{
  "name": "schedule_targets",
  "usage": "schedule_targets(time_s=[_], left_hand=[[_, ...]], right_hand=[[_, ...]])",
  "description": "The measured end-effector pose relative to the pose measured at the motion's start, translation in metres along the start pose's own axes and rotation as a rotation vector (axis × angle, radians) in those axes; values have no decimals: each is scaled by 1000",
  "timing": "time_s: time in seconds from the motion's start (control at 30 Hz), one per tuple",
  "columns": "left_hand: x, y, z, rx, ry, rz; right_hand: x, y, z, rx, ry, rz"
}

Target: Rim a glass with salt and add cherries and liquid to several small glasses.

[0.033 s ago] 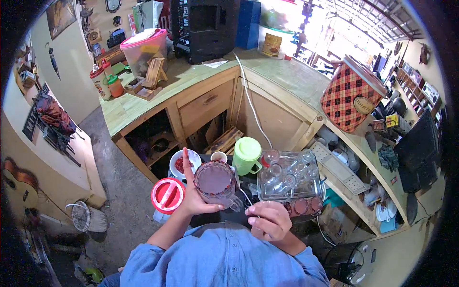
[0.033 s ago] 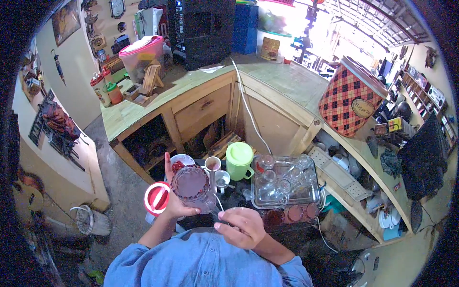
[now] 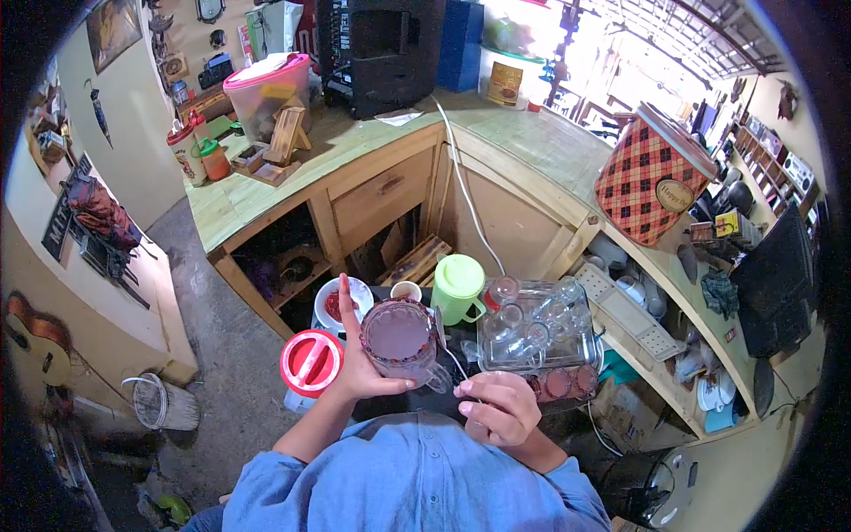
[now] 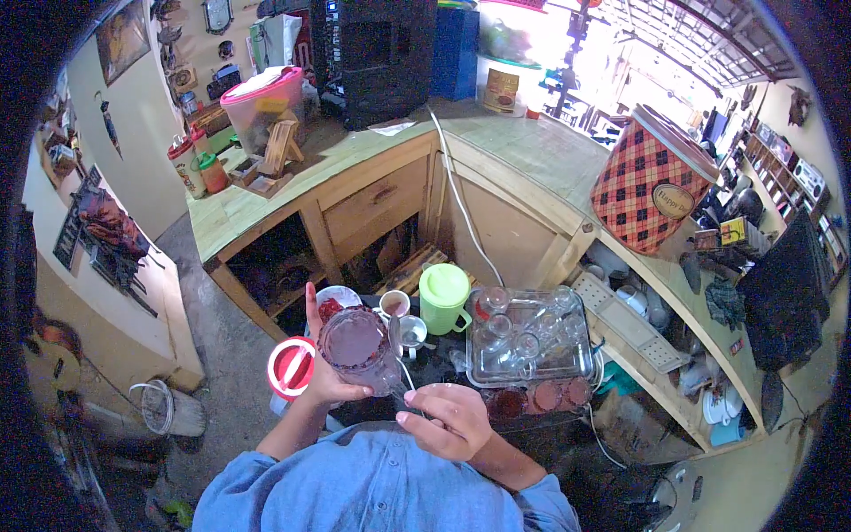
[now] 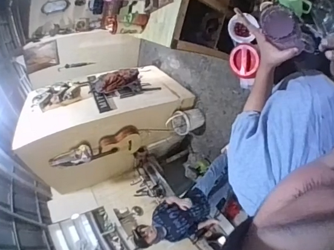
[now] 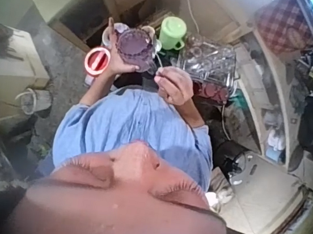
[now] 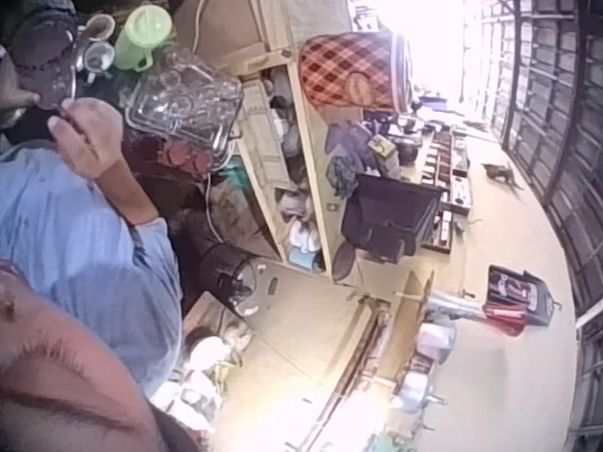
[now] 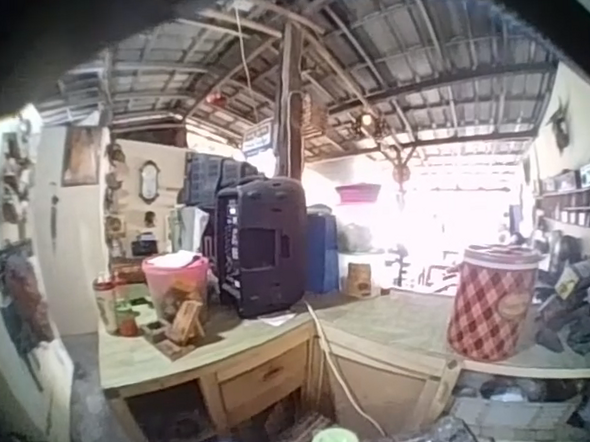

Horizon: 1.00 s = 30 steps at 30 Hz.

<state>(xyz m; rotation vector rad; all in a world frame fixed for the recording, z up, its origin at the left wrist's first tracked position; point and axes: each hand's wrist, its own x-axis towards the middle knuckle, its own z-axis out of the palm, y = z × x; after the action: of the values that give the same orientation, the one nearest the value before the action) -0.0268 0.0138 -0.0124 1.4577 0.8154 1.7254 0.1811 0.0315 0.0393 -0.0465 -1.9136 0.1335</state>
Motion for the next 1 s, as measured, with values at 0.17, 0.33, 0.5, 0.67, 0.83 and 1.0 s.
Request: schedule_targets(time_s=[0.17, 0.33, 0.5, 0.67, 0.83, 1.0], left_hand=[[0, -1, -1, 20, 12, 9], [0, 2, 3, -11, -13, -11], [-3, 3, 2, -88, -26, -39], [-4, 0, 3, -184, -49, -38], [-3, 4, 8, -233, -65, -52], [-3, 5, 4, -245, -60, -66]], right_hand=[[7, -10, -4, 66, -55, -57], [-2, 5, 3, 23, -3, 52], [-3, 2, -2, 171, 181, 265], [2, -2, -8, 292, 225, 235], [7, 10, -2, 219, 157, 257], [5, -7, -12, 328, 247, 269]])
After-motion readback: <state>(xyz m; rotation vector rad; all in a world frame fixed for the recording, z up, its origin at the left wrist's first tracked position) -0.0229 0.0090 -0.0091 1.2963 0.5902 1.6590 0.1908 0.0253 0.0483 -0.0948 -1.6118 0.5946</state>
